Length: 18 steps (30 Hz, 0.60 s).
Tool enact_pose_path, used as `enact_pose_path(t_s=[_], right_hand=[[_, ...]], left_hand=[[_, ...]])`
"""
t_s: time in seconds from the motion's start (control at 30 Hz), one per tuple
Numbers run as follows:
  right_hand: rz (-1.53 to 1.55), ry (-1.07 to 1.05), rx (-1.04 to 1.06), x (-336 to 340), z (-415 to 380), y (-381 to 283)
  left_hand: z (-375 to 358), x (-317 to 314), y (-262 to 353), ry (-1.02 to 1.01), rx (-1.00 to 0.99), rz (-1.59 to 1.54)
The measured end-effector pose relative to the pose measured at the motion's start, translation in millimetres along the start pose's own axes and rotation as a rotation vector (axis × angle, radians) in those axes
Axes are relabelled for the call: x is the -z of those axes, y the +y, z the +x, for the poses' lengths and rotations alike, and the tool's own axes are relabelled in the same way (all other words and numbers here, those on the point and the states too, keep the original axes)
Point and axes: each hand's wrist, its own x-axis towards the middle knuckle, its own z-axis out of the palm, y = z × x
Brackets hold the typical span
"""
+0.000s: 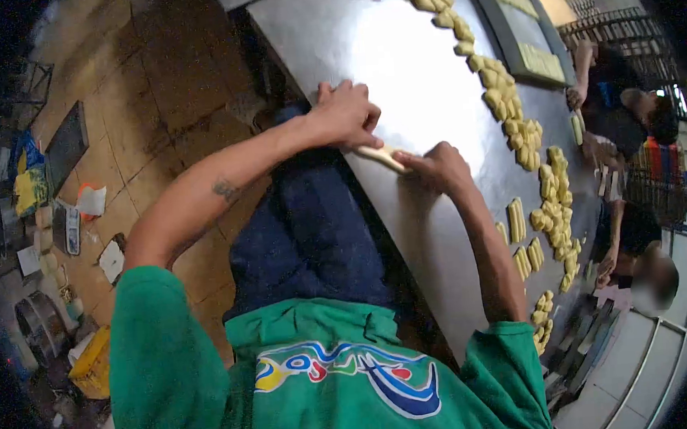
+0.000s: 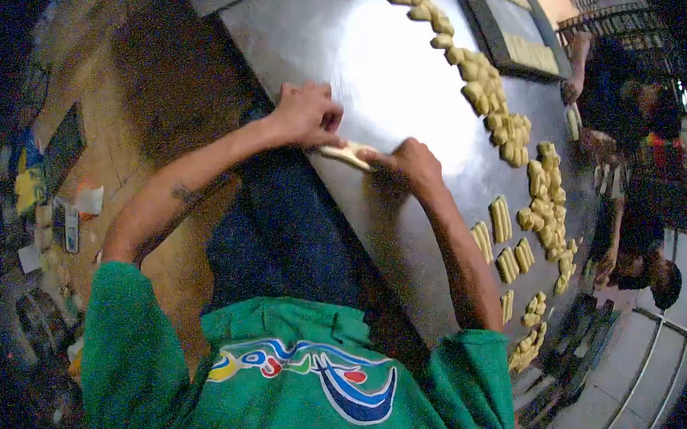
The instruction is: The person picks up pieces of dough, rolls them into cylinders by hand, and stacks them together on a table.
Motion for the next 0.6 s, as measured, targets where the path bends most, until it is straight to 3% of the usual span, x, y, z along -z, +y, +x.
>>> enact_pose_path(t_s=[0.07,0.13,0.23,0.33,0.4,0.47,0.53,0.6], right_hand=[[0.033,-0.001,0.151,-2.8,12.0,22.3],[-0.082,0.081,0.323,4.1,6.7,9.7],[-0.26,0.218,0.281,0.7,26.4,-2.0],[-0.178,0.136,0.26,11.0,14.8,-18.1],[-0.359,0.163,0.282,5.0,-2.3,-30.4],[-0.196,0.117,0.19,-4.8,-1.4,-10.6],[-0.117,0.081,0.178,-0.3,-1.0,-0.1],[0.034,0.063,0.218,3.3,1.4,7.9]], left_hand=[[1.6,-0.9,-16.0,-0.043,-0.127,-0.119],[3.5,5.1,-13.4,-0.035,-0.106,-0.13],[10.5,1.7,-6.5,-0.05,-0.125,-0.009],[14.0,3.1,5.3,-0.069,-0.002,0.054],[1.4,-5.1,14.7,-0.004,-0.001,0.081],[-12.6,-8.8,4.6,0.168,-0.061,0.019],[-12.1,-3.6,-10.5,0.166,-0.12,-0.014],[-7.0,5.6,-17.7,0.01,-0.165,-0.025]])
